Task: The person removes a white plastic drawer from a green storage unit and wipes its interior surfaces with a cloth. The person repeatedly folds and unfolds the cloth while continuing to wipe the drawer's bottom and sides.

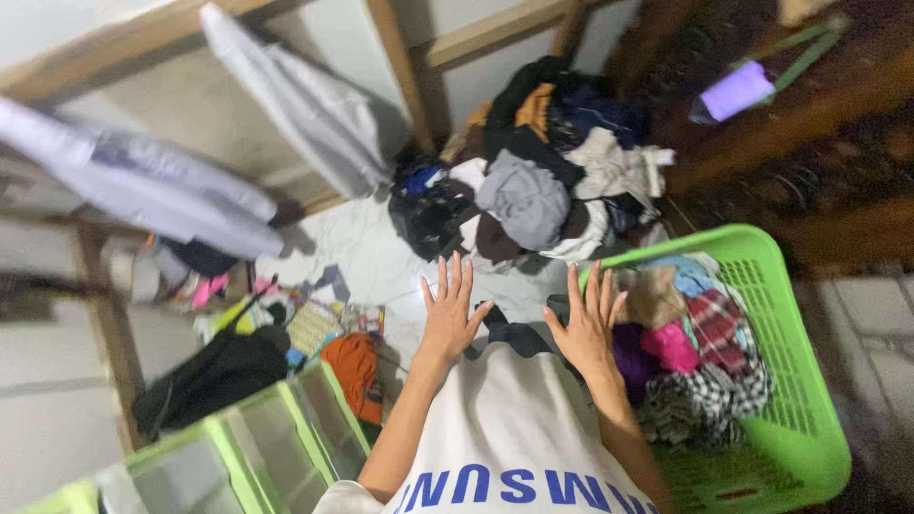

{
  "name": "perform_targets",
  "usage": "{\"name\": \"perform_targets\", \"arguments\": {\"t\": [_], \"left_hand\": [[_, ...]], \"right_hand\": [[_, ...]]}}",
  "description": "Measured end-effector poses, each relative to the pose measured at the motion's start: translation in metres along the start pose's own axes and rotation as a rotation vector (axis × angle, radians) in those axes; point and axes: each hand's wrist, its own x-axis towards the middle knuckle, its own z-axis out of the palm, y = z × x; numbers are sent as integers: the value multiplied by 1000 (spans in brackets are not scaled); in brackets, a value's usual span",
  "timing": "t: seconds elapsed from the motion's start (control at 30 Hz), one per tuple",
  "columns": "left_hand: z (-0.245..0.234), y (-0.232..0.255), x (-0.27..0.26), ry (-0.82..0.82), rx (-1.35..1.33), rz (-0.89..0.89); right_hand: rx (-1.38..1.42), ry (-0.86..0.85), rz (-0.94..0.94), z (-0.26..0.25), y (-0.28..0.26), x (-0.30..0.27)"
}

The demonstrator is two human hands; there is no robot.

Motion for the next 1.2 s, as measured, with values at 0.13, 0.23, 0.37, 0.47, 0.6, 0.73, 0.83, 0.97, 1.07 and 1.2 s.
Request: {"name": "perform_targets", "arguments": {"t": [0.13,0.23,0.37,0.47,0.6,0.73,0.83,0.97,1.07,1.2], "left_hand": [[-2,-8,-28,78,-39,-220],[-9,-15,-60,180,-16,-389],[-9,-19,-104,309,-35,-643],[-1,-13,-142,431,-58,-820],[11,4,-188,567,-60,-1072],[34,30,-225,681,-108,-1321],[52,49,-242,767,-132,-1460],[76,62,-263,898,-149,-1648],[96,64,-278,1014,-202,-1725],[110,33,-308,1453,-536,-1594]], "right_hand": [[38,-100,-160,9,-4,33],[61,-190,-316,16,-24,65],[35,-296,-571,27,-64,101],[62,-408,-744,44,-96,111],[86,-519,-990,74,-150,113],[93,-584,-1161,104,-191,114],[79,-633,-1273,122,-212,113],[75,-727,-1426,149,-251,92],[170,-948,-1426,162,-285,57],[436,-1666,-960,168,-332,4]]}}
